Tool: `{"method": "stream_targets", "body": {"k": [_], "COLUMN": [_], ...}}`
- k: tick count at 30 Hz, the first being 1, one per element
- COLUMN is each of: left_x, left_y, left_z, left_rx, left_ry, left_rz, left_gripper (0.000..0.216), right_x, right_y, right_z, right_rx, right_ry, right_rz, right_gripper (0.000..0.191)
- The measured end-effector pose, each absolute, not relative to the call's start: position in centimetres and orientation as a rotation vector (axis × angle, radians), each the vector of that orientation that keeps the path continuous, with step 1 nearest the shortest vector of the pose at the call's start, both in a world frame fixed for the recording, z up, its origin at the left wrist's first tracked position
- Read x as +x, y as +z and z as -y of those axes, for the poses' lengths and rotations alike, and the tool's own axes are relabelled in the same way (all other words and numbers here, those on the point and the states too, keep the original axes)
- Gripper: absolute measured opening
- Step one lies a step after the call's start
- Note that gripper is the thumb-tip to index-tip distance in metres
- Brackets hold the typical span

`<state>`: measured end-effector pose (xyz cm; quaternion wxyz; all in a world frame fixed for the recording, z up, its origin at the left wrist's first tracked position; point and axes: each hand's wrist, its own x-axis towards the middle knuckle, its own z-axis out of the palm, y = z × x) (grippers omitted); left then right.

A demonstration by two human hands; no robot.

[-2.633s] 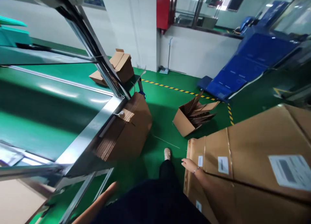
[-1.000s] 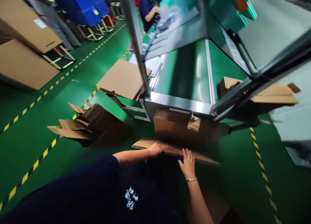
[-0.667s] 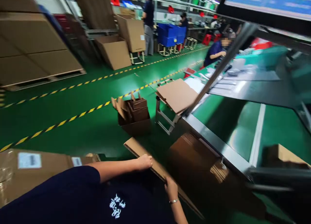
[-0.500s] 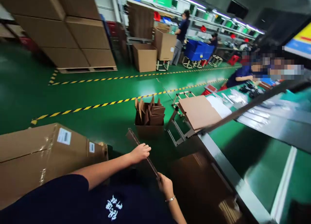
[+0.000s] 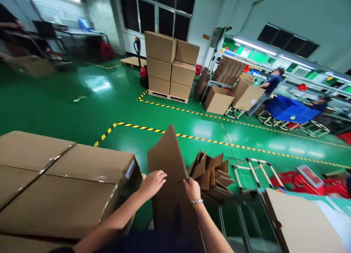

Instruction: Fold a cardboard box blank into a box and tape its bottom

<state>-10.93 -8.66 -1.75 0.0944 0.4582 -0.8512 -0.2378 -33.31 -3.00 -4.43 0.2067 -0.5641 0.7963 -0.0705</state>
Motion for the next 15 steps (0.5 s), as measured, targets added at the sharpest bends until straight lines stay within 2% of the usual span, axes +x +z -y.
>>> {"method": "stream_targets", "body": {"k": [6, 10, 15], "left_x": [-7.7, -7.3, -9.4], "left_y": [-3.6, -4.4, -7.0], "left_z": [13.1, 16.6, 22.8], "left_rx": [1.760, 1.826, 2.028], "left_ry": [-0.875, -0.974, -1.124], "left_rz": [2.345, 2.215, 2.263], "left_gripper": [0.032, 0.036, 0.038], "right_x": [-35.3, -38.2, -42.7], "right_y": [-2.0, -1.7, -1.6], "right_z": [17.2, 25.2, 34.1], "right_rx": [-1.647, -1.647, -1.586], "right_ry": [-0.194, -0.180, -0.267], "right_rz": [-2.234, -2.241, -2.249], "right_gripper": [0.031, 0.039, 0.031]}}
